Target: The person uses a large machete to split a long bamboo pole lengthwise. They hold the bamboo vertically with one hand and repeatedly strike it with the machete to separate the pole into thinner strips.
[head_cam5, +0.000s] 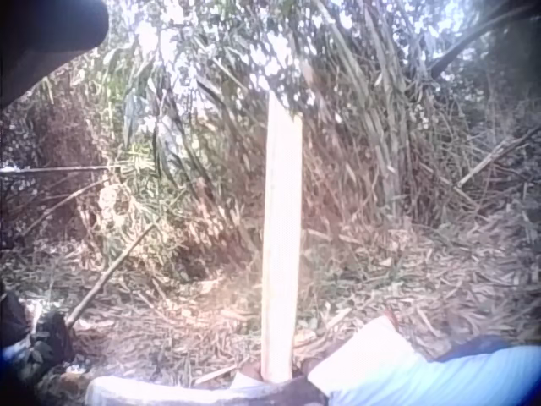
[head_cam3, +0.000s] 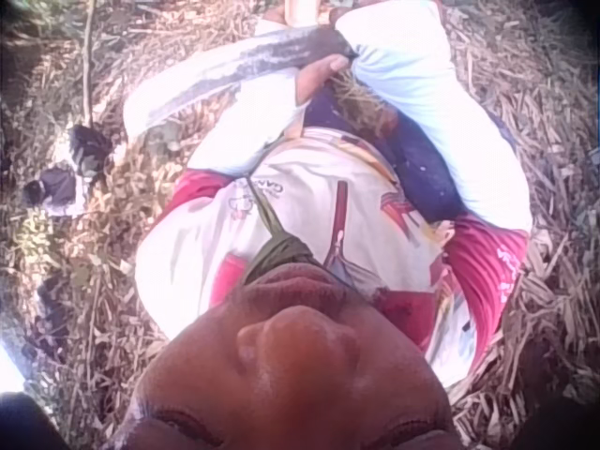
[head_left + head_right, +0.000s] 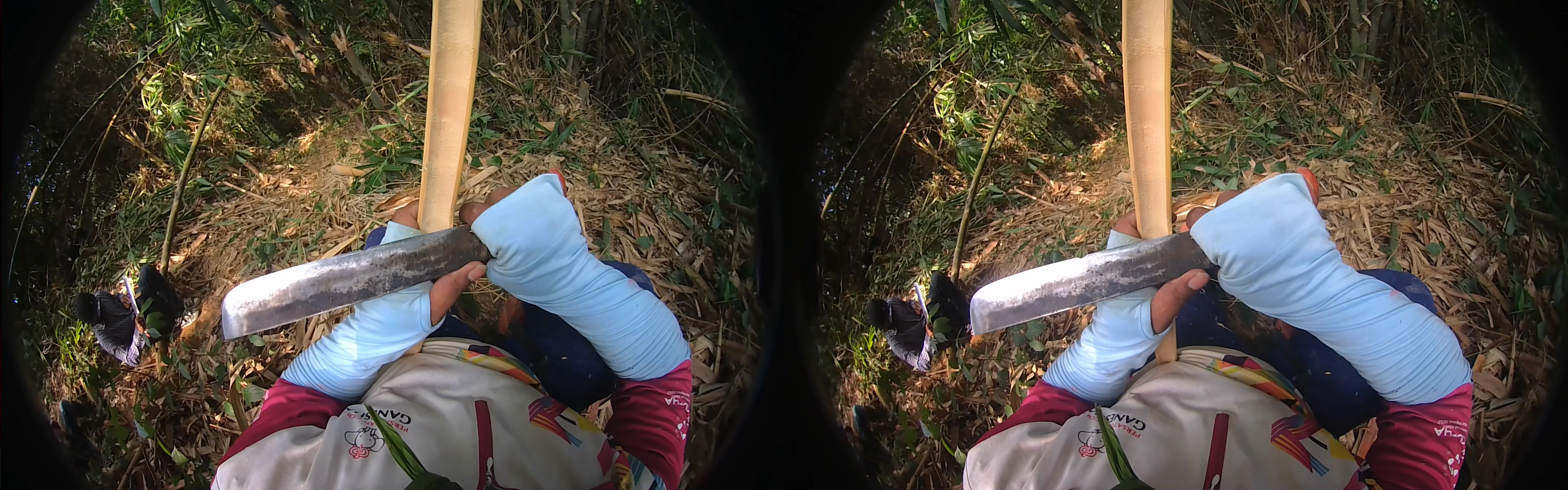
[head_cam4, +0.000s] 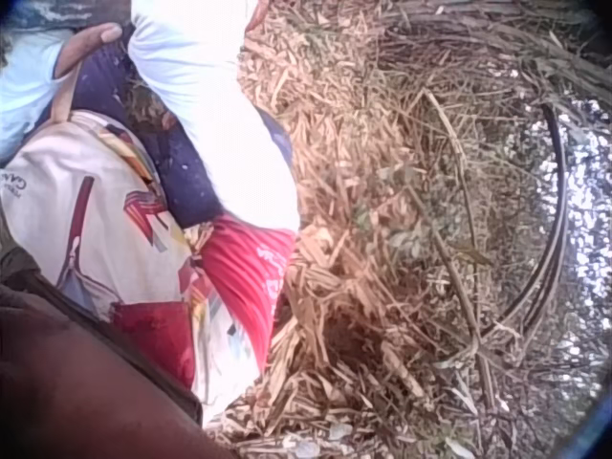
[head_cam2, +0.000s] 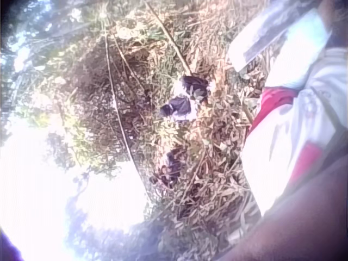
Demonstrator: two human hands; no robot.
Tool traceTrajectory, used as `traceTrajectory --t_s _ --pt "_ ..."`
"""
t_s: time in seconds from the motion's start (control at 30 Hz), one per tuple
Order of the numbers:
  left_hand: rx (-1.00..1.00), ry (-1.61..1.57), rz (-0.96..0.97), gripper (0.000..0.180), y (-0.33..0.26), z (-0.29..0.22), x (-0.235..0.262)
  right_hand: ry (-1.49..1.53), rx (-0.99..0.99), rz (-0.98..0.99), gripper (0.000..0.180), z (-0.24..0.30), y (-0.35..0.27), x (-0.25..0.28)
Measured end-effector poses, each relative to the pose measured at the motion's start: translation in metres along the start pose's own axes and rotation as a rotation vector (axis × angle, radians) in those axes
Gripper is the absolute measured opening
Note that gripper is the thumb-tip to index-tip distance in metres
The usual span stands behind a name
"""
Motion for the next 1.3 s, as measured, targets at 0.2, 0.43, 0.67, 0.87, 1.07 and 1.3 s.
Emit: traceTrajectory --t_s 0.2,0.43,0.67,0.87,1.07,1.3 --pt "-0.084 -0.010 0.000 0.074 -0.0001 0.0018 0.0006 0.008 0.057 0.032 0.009 -0.0012 0.0007 -0.0022" --pt "0.031 0.120 0.013 0.080 -0.0015 0.0010 0.0003 0.049 0.037 -0.016 0.009 -0.0023 -0.0001 -0.0012" --pt "0.046 0.061 0.024 0.080 -0.0023 0.0069 0.0008 0.075 0.037 0.000 0.009 -0.0040 0.0016 -0.0008" --pt "0.047 0.093 0.030 0.080 -0.0002 -0.0015 0.0007 0.061 0.084 0.015 0.010 -0.0030 -0.0011 -0.0053" --pt "0.033 0.068 -0.028 0.082 -0.0036 0.0040 -0.0032 0.075 0.080 0.000 0.010 -0.0007 0.0020 0.0015" --pt "0.029 0.042 0.000 0.083 0.0006 -0.0026 -0.0017 0.077 0.100 0.042 0.009 -0.0016 0.0016 -0.0029"
Point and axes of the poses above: each hand's wrist, its own y-axis towards the middle knuckle, its own x-axis out of the back of the hand, z = x × y, the point moved 2 cm from there along y, towards the middle knuckle, and after that the axes turned 6 degrees about z, right-handed, at the moved point
